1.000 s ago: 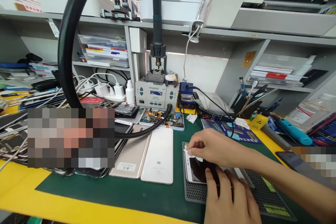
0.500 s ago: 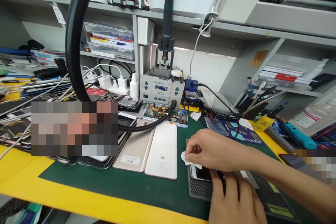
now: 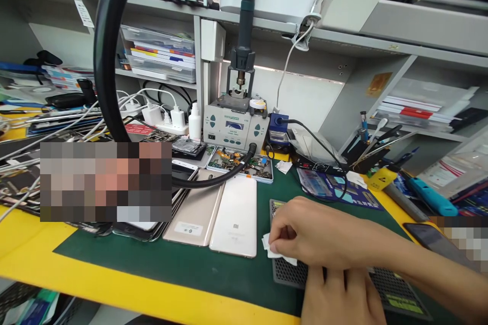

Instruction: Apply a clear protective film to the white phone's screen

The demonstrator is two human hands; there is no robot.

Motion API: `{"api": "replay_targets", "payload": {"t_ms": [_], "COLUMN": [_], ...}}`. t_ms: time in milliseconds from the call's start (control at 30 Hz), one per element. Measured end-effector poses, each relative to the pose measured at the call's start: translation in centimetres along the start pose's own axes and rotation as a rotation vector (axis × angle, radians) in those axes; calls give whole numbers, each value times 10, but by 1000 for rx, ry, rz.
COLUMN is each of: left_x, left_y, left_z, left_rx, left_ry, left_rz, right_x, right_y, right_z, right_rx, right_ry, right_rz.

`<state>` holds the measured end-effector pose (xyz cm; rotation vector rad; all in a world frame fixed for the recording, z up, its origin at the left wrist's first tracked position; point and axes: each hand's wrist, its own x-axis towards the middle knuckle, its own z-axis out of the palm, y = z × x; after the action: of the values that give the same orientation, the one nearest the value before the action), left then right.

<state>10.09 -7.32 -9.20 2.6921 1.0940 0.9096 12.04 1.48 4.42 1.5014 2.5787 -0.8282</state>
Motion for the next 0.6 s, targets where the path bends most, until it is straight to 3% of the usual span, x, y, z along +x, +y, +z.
{"api": "replay_targets", "payload": {"t_ms": [300,433,600], "left_x": [25,32,29], "left_y": [-17,-18,-17], "left_z": [-70,-82,-78], "left_rx": [42,58,60], "left_ry": [-429,-505,-469], "left_rz": [156,192,187], "right_x": [18,25,27], "right_y": [21,27,30], "right_z": [-11,-12,-15], "right_rx": [41,37,46], "right_ry": [62,109,104], "right_rz": [63,90,123]}}
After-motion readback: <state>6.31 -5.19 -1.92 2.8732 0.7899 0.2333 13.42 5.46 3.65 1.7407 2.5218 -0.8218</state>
